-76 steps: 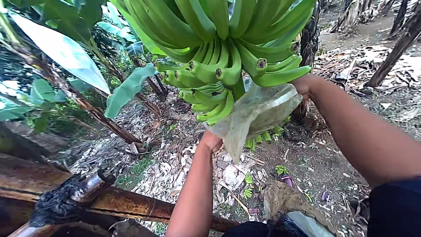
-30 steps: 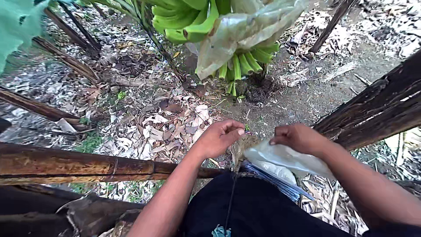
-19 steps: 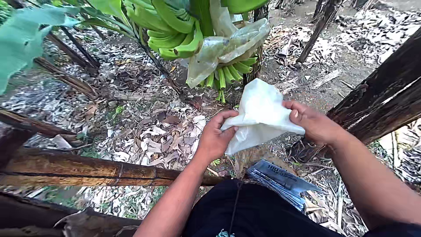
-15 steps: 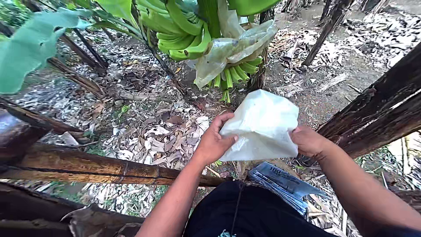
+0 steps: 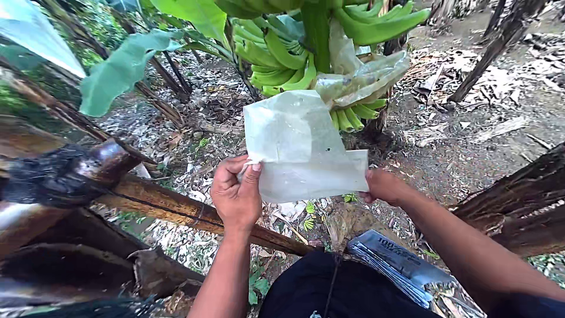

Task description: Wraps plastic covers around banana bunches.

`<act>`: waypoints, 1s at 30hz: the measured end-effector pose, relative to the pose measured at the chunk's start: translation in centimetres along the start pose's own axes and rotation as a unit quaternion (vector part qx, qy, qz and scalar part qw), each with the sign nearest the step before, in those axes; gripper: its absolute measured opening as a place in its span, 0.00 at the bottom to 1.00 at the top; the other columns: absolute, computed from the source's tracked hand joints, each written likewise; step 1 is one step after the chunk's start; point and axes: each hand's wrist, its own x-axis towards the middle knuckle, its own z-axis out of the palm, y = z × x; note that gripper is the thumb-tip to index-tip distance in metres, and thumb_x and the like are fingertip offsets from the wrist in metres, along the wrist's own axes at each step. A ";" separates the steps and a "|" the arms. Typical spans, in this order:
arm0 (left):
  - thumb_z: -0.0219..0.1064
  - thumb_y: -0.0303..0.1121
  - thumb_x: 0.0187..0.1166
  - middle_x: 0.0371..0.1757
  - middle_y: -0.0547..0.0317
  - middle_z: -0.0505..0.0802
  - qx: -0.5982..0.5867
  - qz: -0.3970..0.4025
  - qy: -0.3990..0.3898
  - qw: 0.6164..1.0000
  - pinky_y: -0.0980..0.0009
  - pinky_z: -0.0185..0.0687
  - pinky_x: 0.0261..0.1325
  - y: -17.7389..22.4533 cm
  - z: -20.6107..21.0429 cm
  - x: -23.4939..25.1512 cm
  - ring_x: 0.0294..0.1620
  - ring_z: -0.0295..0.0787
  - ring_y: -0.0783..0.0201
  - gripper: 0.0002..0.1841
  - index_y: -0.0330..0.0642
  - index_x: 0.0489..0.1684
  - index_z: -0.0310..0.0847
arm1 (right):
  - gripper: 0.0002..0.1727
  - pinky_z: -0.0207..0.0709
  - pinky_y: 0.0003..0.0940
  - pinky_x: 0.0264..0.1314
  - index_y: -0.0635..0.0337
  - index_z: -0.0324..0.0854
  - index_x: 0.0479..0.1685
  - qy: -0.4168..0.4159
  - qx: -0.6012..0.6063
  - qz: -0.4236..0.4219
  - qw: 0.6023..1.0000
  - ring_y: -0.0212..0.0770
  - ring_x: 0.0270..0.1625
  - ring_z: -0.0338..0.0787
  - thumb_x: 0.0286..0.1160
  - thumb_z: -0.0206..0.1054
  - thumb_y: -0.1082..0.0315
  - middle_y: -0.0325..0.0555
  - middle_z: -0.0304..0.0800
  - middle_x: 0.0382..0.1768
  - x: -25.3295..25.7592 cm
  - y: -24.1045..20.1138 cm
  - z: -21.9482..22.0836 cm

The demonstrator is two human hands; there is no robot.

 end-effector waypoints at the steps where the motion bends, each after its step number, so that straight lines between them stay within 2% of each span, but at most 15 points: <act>1: 0.70 0.30 0.81 0.49 0.71 0.93 0.022 0.004 0.008 1.000 0.71 0.90 0.53 0.4 -0.6 0.3 0.49 0.91 0.73 0.04 0.51 0.44 0.82 | 0.17 0.90 0.41 0.43 0.61 0.80 0.63 0.002 -0.090 -0.004 0.996 0.40 0.34 0.93 0.88 0.63 0.59 0.48 0.91 0.36 0.7 -0.1 -0.2; 4: 0.69 0.32 0.83 0.49 0.71 0.92 0.080 0.007 -0.015 0.997 0.72 0.90 0.53 1.7 -2.7 0.9 0.49 0.91 0.74 0.04 0.50 0.48 0.81 | 0.41 0.77 0.70 0.68 0.60 0.71 0.81 0.014 -0.217 -0.126 0.968 0.60 0.64 0.88 0.74 0.75 0.44 0.59 0.88 0.63 1.0 -0.8 -1.4; 6: 0.70 0.32 0.82 0.48 0.71 0.92 0.099 0.012 -0.037 0.994 0.73 0.90 0.53 2.5 -3.5 1.4 0.47 0.91 0.75 0.04 0.49 0.47 0.81 | 0.56 0.71 0.66 0.79 0.47 0.59 0.92 -0.048 -0.182 -0.244 0.951 0.54 0.85 0.73 0.60 0.78 0.33 0.49 0.67 0.87 -0.3 -2.8 -1.4; 8: 0.70 0.32 0.82 0.45 0.73 0.92 0.102 0.004 -0.045 0.994 0.76 0.89 0.49 3.2 -3.5 1.8 0.43 0.90 0.76 0.04 0.50 0.47 0.81 | 0.69 0.68 0.57 0.85 0.38 0.46 0.97 -0.106 -0.093 -0.306 0.942 0.41 0.91 0.63 0.47 0.85 0.35 0.36 0.54 0.94 -0.6 -4.2 0.9; 11: 0.70 0.35 0.83 0.42 0.71 0.91 0.159 -0.019 -0.001 0.987 0.75 0.90 0.43 2.7 -2.4 2.6 0.39 0.90 0.75 0.05 0.51 0.49 0.82 | 0.51 0.87 0.40 0.69 0.45 0.60 0.89 -0.177 0.127 -0.300 0.929 0.35 0.65 0.90 0.60 0.84 0.67 0.40 0.85 0.71 2.3 -3.4 5.3; 13: 0.69 0.41 0.83 0.62 0.62 0.89 0.318 -0.051 0.039 0.946 0.58 0.88 0.58 1.5 -1.3 2.5 0.59 0.89 0.65 0.17 0.49 0.66 0.79 | 0.22 0.91 0.37 0.59 0.62 0.79 0.66 -0.183 0.210 -0.255 0.926 0.35 0.50 0.95 0.72 0.73 0.75 0.43 0.96 0.49 4.1 -2.6 6.9; 14: 0.68 0.44 0.82 0.85 0.51 0.74 0.387 -0.075 0.013 0.919 0.42 0.72 0.78 0.9 -0.9 2.2 0.82 0.73 0.50 0.32 0.47 0.85 0.66 | 0.15 0.91 0.35 0.57 0.65 0.83 0.59 -0.170 0.205 -0.236 0.935 0.33 0.46 0.95 0.74 0.72 0.74 0.42 0.96 0.44 4.7 -2.7 7.1; 15: 0.68 0.48 0.78 0.95 0.41 0.53 0.421 -0.098 -0.011 0.902 0.31 0.54 0.85 0.3 -0.3 1.5 0.93 0.51 0.38 0.45 0.44 0.95 0.48 | 0.14 0.91 0.33 0.56 0.65 0.84 0.56 -0.152 0.187 -0.225 0.944 0.32 0.45 0.95 0.73 0.73 0.73 0.41 0.96 0.43 5.2 -2.9 7.1; 17: 0.67 0.56 0.75 0.95 0.31 0.39 0.396 -0.183 -0.074 0.897 0.31 0.42 0.91 0.1 2.3 -1.5 0.96 0.36 0.33 0.56 0.35 0.96 0.33 | 0.22 0.89 0.33 0.60 0.64 0.83 0.59 -0.124 0.140 -0.224 0.957 0.31 0.49 0.94 0.65 0.80 0.72 0.42 0.96 0.46 6.5 -2.9 7.1; 19: 0.64 0.58 0.81 0.95 0.35 0.52 0.267 -0.360 -0.175 0.877 0.47 0.54 0.92 0.0 5.6 -4.1 0.95 0.51 0.47 0.53 0.34 0.96 0.36 | 0.32 0.85 0.38 0.68 0.64 0.78 0.69 -0.126 0.063 -0.244 0.959 0.36 0.59 0.92 0.62 0.82 0.67 0.47 0.93 0.55 7.6 -2.7 7.6; 21: 0.62 0.56 0.85 0.73 0.39 0.85 0.168 -0.492 -0.189 0.833 0.50 0.80 0.75 -3.8 8.8 -5.5 0.72 0.84 0.53 0.35 0.33 0.79 0.70 | 0.41 0.78 0.48 0.77 0.65 0.70 0.78 -0.144 -0.034 -0.253 0.956 0.46 0.68 0.88 0.65 0.81 0.57 0.55 0.88 0.64 8.7 -1.7 9.1; 22: 0.60 0.54 0.86 0.58 0.39 0.90 0.147 -0.540 -0.181 0.809 0.48 0.82 0.66 -6.8 10.0 -6.1 0.60 0.88 0.50 0.30 0.30 0.65 0.79 | 0.43 0.78 0.51 0.77 0.66 0.67 0.79 -0.153 -0.058 -0.228 0.960 0.49 0.68 0.87 0.63 0.81 0.57 0.58 0.87 0.65 9.3 -1.1 9.6; 24: 0.57 0.51 0.90 0.50 0.39 0.91 0.145 -0.592 -0.149 0.779 0.48 0.87 0.59 -13.0 11.1 -6.8 0.52 0.91 0.50 0.28 0.29 0.58 0.81 | 0.41 0.82 0.53 0.65 0.66 0.70 0.71 -0.158 0.012 -0.145 0.977 0.52 0.59 0.89 0.57 0.85 0.61 0.60 0.87 0.57 11.7 0.7 9.7; 27: 0.51 0.52 0.92 0.55 0.36 0.90 0.175 -0.655 -0.173 0.715 0.49 0.87 0.58 -18.0 12.0 -7.3 0.53 0.91 0.48 0.29 0.27 0.62 0.80 | 0.29 0.83 0.47 0.61 0.66 0.74 0.67 -0.181 0.111 -0.075 0.974 0.46 0.54 0.88 0.72 0.77 0.58 0.57 0.87 0.55 16.2 4.1 6.2; 30: 0.47 0.52 0.94 0.56 0.41 0.92 0.197 -0.707 -0.256 0.630 0.55 0.90 0.53 -20.7 11.8 -7.5 0.48 0.95 0.54 0.29 0.32 0.70 0.74 | 0.26 0.80 0.57 0.68 0.64 0.83 0.66 -0.143 -0.064 -0.068 0.985 0.53 0.60 0.90 0.77 0.74 0.53 0.59 0.90 0.57 22.3 8.0 -0.8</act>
